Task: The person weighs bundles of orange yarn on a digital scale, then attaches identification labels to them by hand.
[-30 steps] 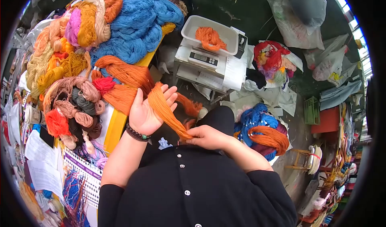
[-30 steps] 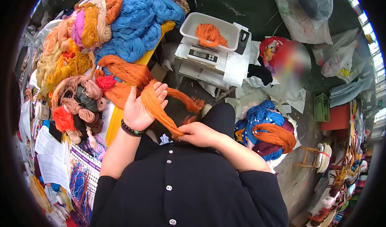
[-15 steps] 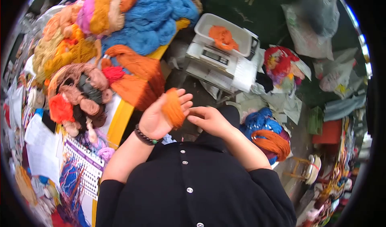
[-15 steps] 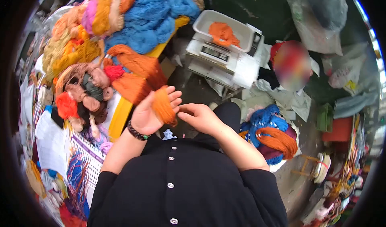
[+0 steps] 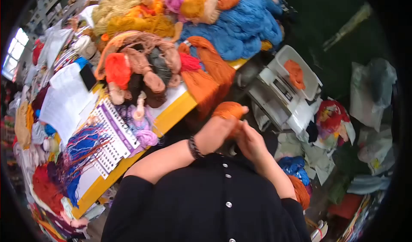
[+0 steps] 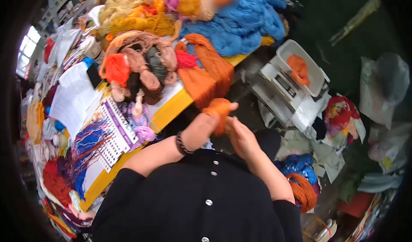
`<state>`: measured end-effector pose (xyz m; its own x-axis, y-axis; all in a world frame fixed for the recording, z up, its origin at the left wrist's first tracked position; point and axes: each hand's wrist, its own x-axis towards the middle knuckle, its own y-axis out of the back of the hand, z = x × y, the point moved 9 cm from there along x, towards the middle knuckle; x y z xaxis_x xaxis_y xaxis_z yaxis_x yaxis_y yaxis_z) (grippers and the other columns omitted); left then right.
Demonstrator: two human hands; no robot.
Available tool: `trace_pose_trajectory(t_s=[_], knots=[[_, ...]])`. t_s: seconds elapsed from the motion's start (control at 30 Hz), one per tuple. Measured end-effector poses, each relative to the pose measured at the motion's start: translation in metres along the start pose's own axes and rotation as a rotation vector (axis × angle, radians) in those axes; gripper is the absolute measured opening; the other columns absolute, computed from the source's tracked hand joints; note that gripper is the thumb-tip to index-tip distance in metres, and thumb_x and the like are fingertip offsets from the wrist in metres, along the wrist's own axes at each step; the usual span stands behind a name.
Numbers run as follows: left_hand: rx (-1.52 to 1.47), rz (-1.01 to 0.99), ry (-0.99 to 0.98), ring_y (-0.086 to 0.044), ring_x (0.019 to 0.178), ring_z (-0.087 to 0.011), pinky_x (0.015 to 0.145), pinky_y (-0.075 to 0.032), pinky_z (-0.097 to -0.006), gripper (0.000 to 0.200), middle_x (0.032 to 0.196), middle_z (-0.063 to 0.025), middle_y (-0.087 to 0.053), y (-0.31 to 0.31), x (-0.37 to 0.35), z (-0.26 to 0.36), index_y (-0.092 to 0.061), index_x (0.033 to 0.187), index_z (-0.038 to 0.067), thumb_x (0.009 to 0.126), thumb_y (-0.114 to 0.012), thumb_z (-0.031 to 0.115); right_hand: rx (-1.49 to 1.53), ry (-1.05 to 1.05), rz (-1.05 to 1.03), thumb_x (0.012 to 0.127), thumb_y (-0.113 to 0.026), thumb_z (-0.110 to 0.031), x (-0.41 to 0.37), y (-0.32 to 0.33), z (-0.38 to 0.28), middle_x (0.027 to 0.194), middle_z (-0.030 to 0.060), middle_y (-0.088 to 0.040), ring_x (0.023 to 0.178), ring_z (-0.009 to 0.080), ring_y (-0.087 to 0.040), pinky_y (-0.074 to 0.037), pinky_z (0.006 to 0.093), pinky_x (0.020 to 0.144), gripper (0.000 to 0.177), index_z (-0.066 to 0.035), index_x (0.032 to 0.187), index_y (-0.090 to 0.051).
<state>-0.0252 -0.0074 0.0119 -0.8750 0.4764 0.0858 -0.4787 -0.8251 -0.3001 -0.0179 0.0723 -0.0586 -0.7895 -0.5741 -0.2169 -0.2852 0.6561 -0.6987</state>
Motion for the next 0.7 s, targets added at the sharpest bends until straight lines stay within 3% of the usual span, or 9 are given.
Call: trace_pose_trajectory(t_s=[0.03, 0.07, 0.1, 0.2, 0.33, 0.47, 0.53, 0.7], knots=[[-0.041, 0.040, -0.048, -0.054, 0.112, -0.0191, 0.098, -0.039, -0.0319, 0.054, 0.132, -0.0086, -0.050, 0.004, -0.003, 0.012, -0.039, 0.137, 0.001, 0.103, -0.017, 0.037, 0.008, 0.013, 0.019, 0.101, -0.034, -0.036, -0.002, -0.006, -0.001, 0.109, 0.0055, -0.061, 0.101, 0.0157, -0.056, -0.041, 0.0312, 0.091, 0.047, 0.002, 0.120, -0.054], [-0.377, 0.035, 0.148, -0.053, 0.116, -0.0205, 0.096, -0.042, -0.0331, 0.063, 0.133, -0.0107, -0.049, 0.005, -0.006, -0.002, -0.037, 0.138, 0.001, 0.101, -0.012, 0.046, -0.037, -0.016, 0.064, 0.101, -0.035, -0.038, -0.002, -0.013, -0.002, 0.103, 0.0070, -0.062, 0.093, 0.0168, -0.058, -0.044, 0.0310, 0.086, 0.047, 0.001, 0.119, -0.055], [-0.393, 0.057, 0.032, -0.050, 0.121, -0.0237, 0.096, -0.042, -0.0356, 0.071, 0.137, -0.0138, -0.045, 0.015, -0.005, -0.006, -0.034, 0.139, 0.001, 0.098, -0.013, 0.054, -0.080, -0.047, 0.108, 0.101, -0.036, -0.040, -0.002, -0.021, -0.003, 0.098, 0.0085, -0.063, 0.086, 0.0178, -0.061, -0.047, 0.0308, 0.081, 0.048, 0.001, 0.117, -0.056], [-0.602, 0.060, 0.125, -0.053, 0.116, -0.0268, 0.091, -0.046, -0.0376, 0.081, 0.142, -0.0149, -0.041, 0.018, -0.010, -0.002, -0.031, 0.142, 0.004, 0.093, -0.007, 0.064, -0.062, -0.167, 0.041, 0.100, -0.037, -0.040, -0.001, -0.037, -0.001, 0.088, 0.0083, -0.060, 0.079, 0.0154, -0.058, -0.048, 0.0271, 0.071, 0.046, 0.000, 0.114, -0.054], [-0.683, 0.067, 0.155, -0.046, 0.124, -0.0280, 0.098, -0.040, -0.0398, 0.088, 0.141, -0.0156, -0.042, 0.018, -0.013, -0.002, -0.031, 0.141, 0.004, 0.089, -0.007, 0.071, -0.047, -0.202, 0.093, 0.099, -0.039, -0.039, -0.001, -0.035, 0.006, 0.083, 0.0073, -0.060, 0.062, 0.0133, -0.057, -0.045, 0.0243, 0.051, 0.038, -0.004, 0.107, -0.052], [-0.729, 0.066, 0.171, -0.039, 0.130, -0.0291, 0.105, -0.031, -0.0426, 0.088, 0.142, -0.0175, -0.041, 0.016, -0.013, -0.005, -0.032, 0.141, 0.004, 0.089, -0.006, 0.070, -0.054, -0.228, 0.142, 0.099, -0.042, -0.036, -0.004, -0.034, 0.006, 0.080, 0.0070, -0.060, 0.059, 0.0126, -0.056, -0.044, 0.0233, 0.047, 0.035, -0.004, 0.106, -0.053], [-0.776, 0.055, 0.171, -0.034, 0.133, -0.0290, 0.109, -0.025, -0.0431, 0.089, 0.142, -0.0188, -0.039, 0.015, -0.012, -0.007, -0.032, 0.141, 0.003, 0.089, -0.006, 0.070, -0.065, -0.239, 0.198, 0.098, -0.046, -0.030, -0.005, -0.030, 0.007, 0.079, 0.0084, -0.060, 0.054, 0.0142, -0.054, -0.047, 0.0267, 0.052, 0.029, -0.003, 0.105, -0.054], [-0.715, 0.035, 0.165, -0.036, 0.132, -0.0294, 0.109, -0.024, -0.0434, 0.089, 0.141, -0.0199, -0.039, 0.016, -0.011, -0.014, -0.032, 0.140, 0.001, 0.089, -0.005, 0.070, -0.167, -0.366, 0.171, 0.096, -0.048, -0.023, -0.002, -0.017, 0.020, 0.070, 0.0070, -0.059, 0.050, 0.0132, -0.053, -0.044, 0.0251, 0.048, 0.021, -0.003, 0.097, -0.056]])
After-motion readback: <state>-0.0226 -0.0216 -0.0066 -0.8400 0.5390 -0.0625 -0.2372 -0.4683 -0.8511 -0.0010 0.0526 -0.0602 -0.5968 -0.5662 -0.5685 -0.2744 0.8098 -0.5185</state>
